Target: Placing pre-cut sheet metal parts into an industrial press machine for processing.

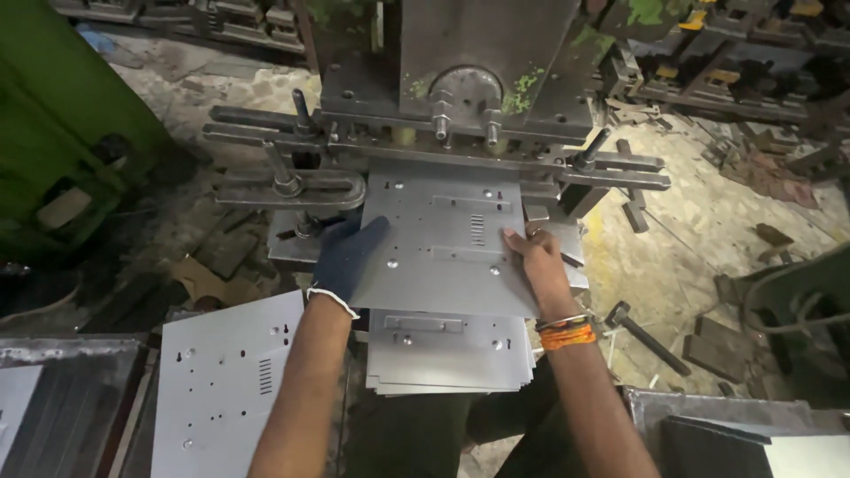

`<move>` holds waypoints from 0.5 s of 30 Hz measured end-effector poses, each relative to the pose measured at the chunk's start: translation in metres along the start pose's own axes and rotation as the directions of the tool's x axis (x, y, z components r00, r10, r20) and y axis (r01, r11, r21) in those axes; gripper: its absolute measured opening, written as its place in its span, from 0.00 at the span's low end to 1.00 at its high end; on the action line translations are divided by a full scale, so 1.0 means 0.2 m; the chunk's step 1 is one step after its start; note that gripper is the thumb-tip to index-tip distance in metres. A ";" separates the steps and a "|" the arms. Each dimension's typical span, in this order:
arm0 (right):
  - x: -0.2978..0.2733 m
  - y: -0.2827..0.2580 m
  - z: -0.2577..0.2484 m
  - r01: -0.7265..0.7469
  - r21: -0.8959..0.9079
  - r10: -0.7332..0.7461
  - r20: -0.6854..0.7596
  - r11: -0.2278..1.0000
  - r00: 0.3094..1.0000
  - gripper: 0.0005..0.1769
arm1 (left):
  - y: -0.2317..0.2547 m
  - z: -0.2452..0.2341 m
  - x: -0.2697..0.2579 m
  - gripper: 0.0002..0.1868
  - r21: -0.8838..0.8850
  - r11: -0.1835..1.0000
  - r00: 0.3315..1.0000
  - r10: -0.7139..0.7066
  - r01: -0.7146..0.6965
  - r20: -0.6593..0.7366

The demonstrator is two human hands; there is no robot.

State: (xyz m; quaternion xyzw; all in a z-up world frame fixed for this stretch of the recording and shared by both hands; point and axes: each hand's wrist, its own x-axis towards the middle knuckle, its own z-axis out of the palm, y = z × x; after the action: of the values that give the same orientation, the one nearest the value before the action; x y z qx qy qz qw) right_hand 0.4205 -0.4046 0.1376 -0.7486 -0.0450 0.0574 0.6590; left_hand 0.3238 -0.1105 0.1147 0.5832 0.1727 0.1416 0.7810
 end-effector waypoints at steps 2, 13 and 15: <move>0.00 0.00 0.00 -0.058 0.003 0.058 -0.010 0.998 0.998 0.14 | -0.03 -0.01 0.01 0.13 0.013 0.999 0.999 0.032 -0.033 0.017; -0.03 0.05 0.06 0.122 -0.147 -0.127 -0.027 0.982 0.992 0.26 | -0.23 -0.06 0.11 0.14 -0.104 0.994 0.998 0.045 -0.039 0.052; -0.07 -0.02 0.04 0.152 -0.285 -0.166 -0.027 0.946 0.986 0.31 | -0.24 -0.05 0.07 0.17 -0.136 0.989 0.995 0.063 -0.053 0.071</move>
State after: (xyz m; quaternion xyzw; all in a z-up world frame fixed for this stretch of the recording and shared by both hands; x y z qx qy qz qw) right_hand 0.4054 -0.3976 0.1414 -0.8299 -0.0963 -0.0219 0.5491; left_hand 0.3332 -0.1093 0.0644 0.5391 0.1164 0.1533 0.8199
